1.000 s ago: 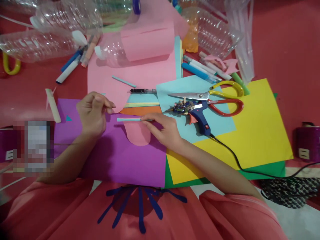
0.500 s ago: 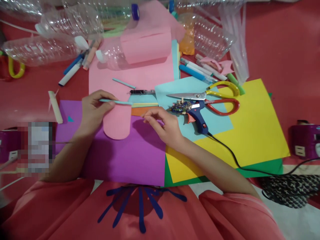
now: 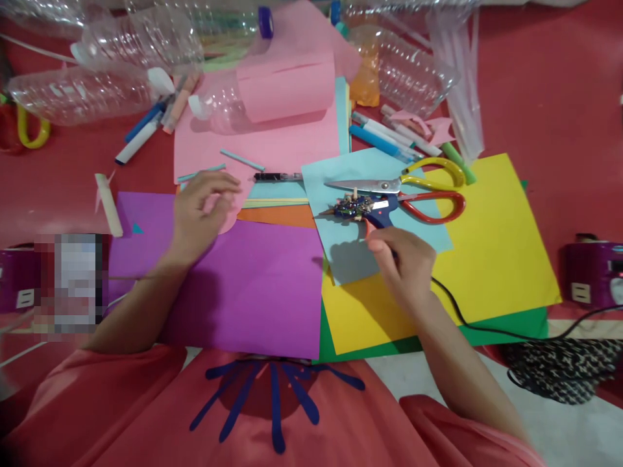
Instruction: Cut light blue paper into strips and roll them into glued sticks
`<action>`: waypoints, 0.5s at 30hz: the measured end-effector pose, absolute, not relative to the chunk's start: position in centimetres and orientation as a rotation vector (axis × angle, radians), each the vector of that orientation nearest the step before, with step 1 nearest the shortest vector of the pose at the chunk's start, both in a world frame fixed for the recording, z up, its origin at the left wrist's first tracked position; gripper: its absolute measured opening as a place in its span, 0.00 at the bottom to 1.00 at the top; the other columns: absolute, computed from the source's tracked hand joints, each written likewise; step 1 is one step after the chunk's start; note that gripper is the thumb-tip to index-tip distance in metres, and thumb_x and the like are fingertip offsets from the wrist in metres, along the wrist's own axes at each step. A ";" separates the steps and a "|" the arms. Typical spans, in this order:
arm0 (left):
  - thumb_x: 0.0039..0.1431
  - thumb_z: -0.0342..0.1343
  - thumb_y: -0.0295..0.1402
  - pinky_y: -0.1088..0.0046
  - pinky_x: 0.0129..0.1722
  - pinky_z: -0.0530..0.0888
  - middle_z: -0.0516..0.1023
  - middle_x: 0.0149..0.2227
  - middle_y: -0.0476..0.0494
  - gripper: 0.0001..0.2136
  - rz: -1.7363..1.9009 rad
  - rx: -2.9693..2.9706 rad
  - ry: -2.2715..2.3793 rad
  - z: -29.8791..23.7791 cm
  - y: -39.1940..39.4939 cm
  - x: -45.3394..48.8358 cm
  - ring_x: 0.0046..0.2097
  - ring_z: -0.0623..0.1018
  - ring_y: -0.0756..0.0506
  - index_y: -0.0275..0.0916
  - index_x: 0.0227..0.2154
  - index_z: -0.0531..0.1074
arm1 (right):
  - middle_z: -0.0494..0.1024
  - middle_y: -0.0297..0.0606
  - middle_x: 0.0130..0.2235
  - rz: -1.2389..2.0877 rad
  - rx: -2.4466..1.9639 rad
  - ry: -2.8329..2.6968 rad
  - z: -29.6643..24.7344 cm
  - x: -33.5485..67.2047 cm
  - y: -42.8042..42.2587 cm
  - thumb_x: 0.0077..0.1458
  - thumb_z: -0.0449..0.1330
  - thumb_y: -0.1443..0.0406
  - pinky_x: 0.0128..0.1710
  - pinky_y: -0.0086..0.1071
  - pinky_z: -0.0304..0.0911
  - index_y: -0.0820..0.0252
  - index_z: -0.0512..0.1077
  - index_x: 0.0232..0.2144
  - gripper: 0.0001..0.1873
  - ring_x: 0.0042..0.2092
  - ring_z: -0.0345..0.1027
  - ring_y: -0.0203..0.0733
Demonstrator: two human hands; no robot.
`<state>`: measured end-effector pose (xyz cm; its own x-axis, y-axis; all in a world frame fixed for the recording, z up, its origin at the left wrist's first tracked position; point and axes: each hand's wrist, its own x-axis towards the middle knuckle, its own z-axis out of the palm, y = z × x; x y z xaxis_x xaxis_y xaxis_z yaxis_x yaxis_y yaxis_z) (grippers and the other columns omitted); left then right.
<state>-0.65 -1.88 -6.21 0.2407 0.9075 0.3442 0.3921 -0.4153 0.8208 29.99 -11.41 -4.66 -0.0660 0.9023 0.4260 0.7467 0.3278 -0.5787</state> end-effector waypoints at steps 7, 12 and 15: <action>0.58 0.55 0.33 0.63 0.55 0.73 0.79 0.49 0.43 0.09 0.583 1.046 0.957 -5.1 -3.4 5.0 0.52 0.78 0.46 0.42 0.41 0.75 | 0.76 0.49 0.37 0.160 -1.982 -1.734 -6.5 31.8 -10.7 0.48 0.62 0.46 0.39 0.46 0.66 0.56 0.67 0.38 0.23 0.40 0.70 0.54; 0.58 0.53 0.30 0.65 0.54 0.73 0.80 0.46 0.44 0.11 0.602 0.956 0.979 -4.9 -1.6 6.4 0.49 0.80 0.47 0.40 0.42 0.76 | 0.74 0.52 0.41 0.304 -2.045 -1.702 -7.5 32.0 -10.6 0.42 0.66 0.48 0.42 0.49 0.66 0.57 0.65 0.40 0.28 0.44 0.69 0.57; 0.59 0.54 0.31 0.68 0.47 0.76 0.80 0.43 0.43 0.10 0.605 0.902 0.987 -5.0 -0.6 6.6 0.43 0.81 0.47 0.38 0.40 0.77 | 0.72 0.51 0.42 0.306 -2.012 -1.800 -7.7 32.7 -10.5 0.38 0.70 0.51 0.46 0.49 0.64 0.56 0.64 0.38 0.29 0.47 0.68 0.58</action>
<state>6.61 -0.56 -5.01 0.4422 0.7808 -0.4415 -0.0392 0.5085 0.8602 32.71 -10.49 -7.69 0.1372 0.9840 0.1136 0.8914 -0.0727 -0.4474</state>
